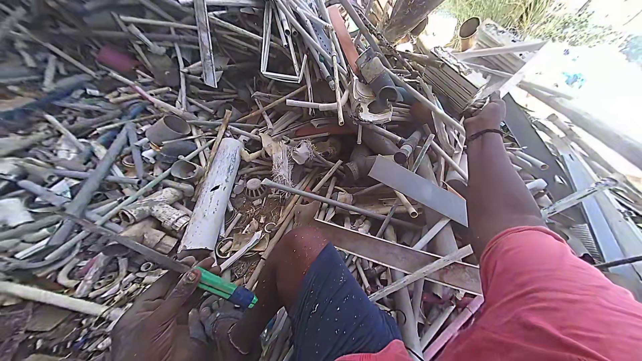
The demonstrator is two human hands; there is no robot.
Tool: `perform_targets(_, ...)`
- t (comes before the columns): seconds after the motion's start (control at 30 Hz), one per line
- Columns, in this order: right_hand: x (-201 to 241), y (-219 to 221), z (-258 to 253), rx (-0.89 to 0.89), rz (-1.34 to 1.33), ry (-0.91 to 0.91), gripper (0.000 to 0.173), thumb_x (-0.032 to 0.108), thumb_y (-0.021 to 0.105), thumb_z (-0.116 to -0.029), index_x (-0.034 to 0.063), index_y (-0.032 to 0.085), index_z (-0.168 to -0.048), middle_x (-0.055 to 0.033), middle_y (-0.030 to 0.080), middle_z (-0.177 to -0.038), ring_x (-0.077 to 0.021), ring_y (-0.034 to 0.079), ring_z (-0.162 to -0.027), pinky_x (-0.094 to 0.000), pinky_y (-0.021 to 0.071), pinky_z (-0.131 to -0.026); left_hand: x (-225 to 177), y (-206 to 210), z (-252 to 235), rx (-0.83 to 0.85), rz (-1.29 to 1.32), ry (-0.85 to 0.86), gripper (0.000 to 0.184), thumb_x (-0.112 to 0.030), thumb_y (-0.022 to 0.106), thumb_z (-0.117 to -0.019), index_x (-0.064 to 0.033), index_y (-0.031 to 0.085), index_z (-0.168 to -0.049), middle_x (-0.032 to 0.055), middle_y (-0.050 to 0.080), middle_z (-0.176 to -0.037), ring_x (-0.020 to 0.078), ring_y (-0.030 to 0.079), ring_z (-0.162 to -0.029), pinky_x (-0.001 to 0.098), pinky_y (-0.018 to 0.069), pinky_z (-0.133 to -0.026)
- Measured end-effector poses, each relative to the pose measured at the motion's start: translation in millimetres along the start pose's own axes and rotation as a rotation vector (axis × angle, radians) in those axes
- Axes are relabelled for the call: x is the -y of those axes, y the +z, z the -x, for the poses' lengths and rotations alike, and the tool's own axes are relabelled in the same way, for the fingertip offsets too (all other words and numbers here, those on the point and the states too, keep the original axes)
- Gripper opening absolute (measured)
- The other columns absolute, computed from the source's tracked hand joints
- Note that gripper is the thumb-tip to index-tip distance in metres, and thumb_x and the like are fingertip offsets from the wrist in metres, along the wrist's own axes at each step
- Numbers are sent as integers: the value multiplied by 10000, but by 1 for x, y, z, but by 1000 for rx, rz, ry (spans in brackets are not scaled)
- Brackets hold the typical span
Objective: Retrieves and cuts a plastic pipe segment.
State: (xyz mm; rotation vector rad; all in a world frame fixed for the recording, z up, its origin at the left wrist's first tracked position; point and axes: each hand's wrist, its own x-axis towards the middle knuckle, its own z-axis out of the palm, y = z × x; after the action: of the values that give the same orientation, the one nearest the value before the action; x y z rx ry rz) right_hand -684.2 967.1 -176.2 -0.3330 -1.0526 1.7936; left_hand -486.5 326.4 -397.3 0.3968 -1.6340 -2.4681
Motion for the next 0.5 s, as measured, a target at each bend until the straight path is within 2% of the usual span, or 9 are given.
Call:
perform_targets(0.03, 15, 5, 6, 43, 48, -46, 301, 387, 427, -1103, 171, 489, -904, 44, 442, -618, -55, 426, -478, -210, 409, -467, -1, 0, 1, -4, 7, 7, 195, -14, 512, -1034, -7, 602, -1208, 73, 762, -993, 194, 753, -886, 345, 632, -831)
perform_targets(0.1, 42, 16, 22, 94, 165, -147, 263, 410, 451, -1096, 187, 500, -965, 55, 453, -627, -54, 429, -470, -220, 413, -453, -2, -1, 3, -10, 12, 21, 202, -12, 522, -1028, -6, 606, -1212, 78, 761, -990, 197, 753, -883, 346, 635, -822)
perform_targets(0.17, 60, 21, 35, 186, 301, -309, 220, 351, 465, -1102, 144, 497, -1169, 12, 497, -746, -104, 513, -563, -294, 508, -544, 0, 1, 4, -19, 15, 32, 205, -23, 547, -1022, 5, 606, -1217, 90, 757, -995, 202, 753, -868, 346, 639, -804)
perform_targets(0.2, 62, 22, 44, 243, 372, -376, 267, 299, 474, -1098, 93, 486, -1267, -32, 566, -839, -145, 594, -649, -349, 568, -630, 1, 1, 5, -22, 16, 37, 211, -25, 555, -1019, 15, 610, -1219, 99, 757, -1000, 205, 754, -864, 342, 640, -797)
perform_targets(0.23, 62, 22, 55, 285, 455, -423, 332, 283, 490, -1088, 59, 472, -1333, -61, 624, -901, -171, 657, -702, -383, 607, -674, 1, 0, 6, -21, 15, 44, 213, -24, 558, -1014, 20, 613, -1215, 100, 759, -996, 203, 755, -859, 334, 641, -788)
perform_targets(0.3, 56, 20, 80, 343, 654, -515, 375, 305, 480, -1079, 28, 446, -1329, -49, 651, -854, -163, 678, -666, -389, 619, -662, 0, -1, 6, -16, 10, 60, 212, -28, 563, -1014, 26, 620, -1211, 103, 758, -997, 195, 752, -840, 322, 639, -764)
perform_targets(0.37, 49, 8, 115, 315, 923, -595, 426, 378, 476, -1072, 15, 495, -1293, -62, 634, -834, -182, 651, -673, -422, 580, -699, -2, -2, 8, -19, 19, 70, 211, -23, 561, -1011, 27, 621, -1207, 100, 757, -992, 191, 751, -831, 323, 639, -761)
perform_targets(0.43, 38, -14, 149, 272, 1184, -592, 485, 447, 467, -1068, 19, 522, -1290, -175, 645, -921, -330, 663, -809, -556, 530, -773, -5, -4, 12, -38, 35, 67, 207, -16, 563, -1008, 26, 630, -1200, 95, 759, -972, 189, 753, -816, 325, 643, -754)
perform_targets(0.5, 21, -36, 171, 294, 1380, -530, 520, 484, 438, -1077, 8, 515, -1272, -277, 634, -1019, -473, 649, -930, -675, 490, -773, -8, -7, 14, -51, 41, 63, 189, -20, 568, -1008, 18, 641, -1179, 85, 761, -960, 179, 752, -810, 311, 640, -746)
